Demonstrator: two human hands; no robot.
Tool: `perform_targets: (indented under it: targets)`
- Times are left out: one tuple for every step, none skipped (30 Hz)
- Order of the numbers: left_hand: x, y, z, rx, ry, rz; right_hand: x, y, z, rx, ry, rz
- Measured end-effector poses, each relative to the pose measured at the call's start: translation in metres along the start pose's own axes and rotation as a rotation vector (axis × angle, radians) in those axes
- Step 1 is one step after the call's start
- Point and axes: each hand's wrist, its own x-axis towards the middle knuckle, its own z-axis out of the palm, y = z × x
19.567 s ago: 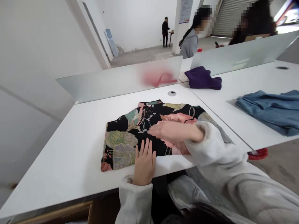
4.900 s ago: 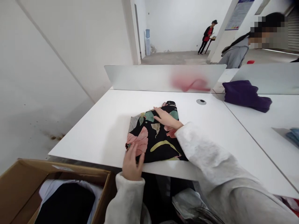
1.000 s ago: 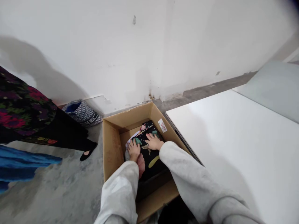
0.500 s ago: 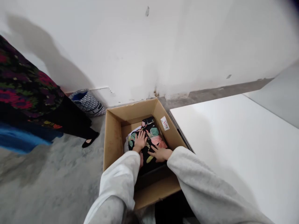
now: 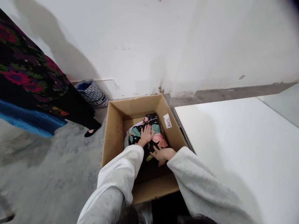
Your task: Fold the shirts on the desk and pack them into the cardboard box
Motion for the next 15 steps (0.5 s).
perform_targets:
  targets:
    - [0.002, -0.007, 0.002, 0.001, -0.014, -0.034, 0.005, 0.000, 0.005, -0.007, 0.017, 0.004]
    - [0.003, -0.014, 0.003, 0.003, -0.025, -0.058, 0.008, -0.001, 0.009, -0.011, 0.036, 0.008]
    - [0.003, -0.019, 0.004, 0.008, -0.029, -0.071, 0.010, -0.001, 0.011, -0.011, 0.056, 0.013]
    - [0.002, -0.022, 0.005, 0.015, -0.023, -0.077, 0.011, -0.001, 0.011, -0.006, 0.070, 0.014]
    - [-0.001, -0.023, 0.006, 0.024, -0.007, -0.077, 0.009, -0.001, 0.010, 0.001, 0.074, 0.011]
    - [-0.004, -0.022, 0.006, 0.034, 0.015, -0.071, 0.006, -0.001, 0.007, 0.009, 0.072, 0.002]
    - [-0.007, -0.019, 0.006, 0.044, 0.039, -0.053, 0.002, -0.001, 0.003, 0.016, 0.073, -0.009]
    - [-0.010, -0.016, 0.005, 0.053, 0.056, -0.018, -0.003, -0.001, -0.001, 0.020, 0.077, -0.013]
    - [-0.012, -0.013, 0.004, 0.060, 0.065, 0.034, -0.008, -0.001, -0.004, 0.021, 0.090, -0.006]
    - [-0.013, -0.011, 0.002, 0.065, 0.066, 0.097, -0.013, -0.001, -0.007, 0.018, 0.112, 0.014]
    - [-0.011, -0.010, -0.001, 0.070, 0.063, 0.159, -0.016, -0.001, -0.008, 0.016, 0.130, 0.042]
    - [-0.007, -0.012, -0.005, 0.076, 0.061, 0.208, -0.017, -0.002, -0.007, 0.017, 0.126, 0.068]
    - [-0.001, -0.015, -0.009, 0.084, 0.067, 0.234, -0.017, -0.002, -0.005, 0.024, 0.103, 0.088]
    - [0.006, -0.021, -0.014, 0.093, 0.078, 0.231, -0.015, -0.002, -0.001, 0.044, 0.098, 0.086]
    - [0.013, -0.028, -0.018, 0.103, 0.093, 0.207, -0.012, -0.002, 0.003, 0.073, 0.117, 0.062]
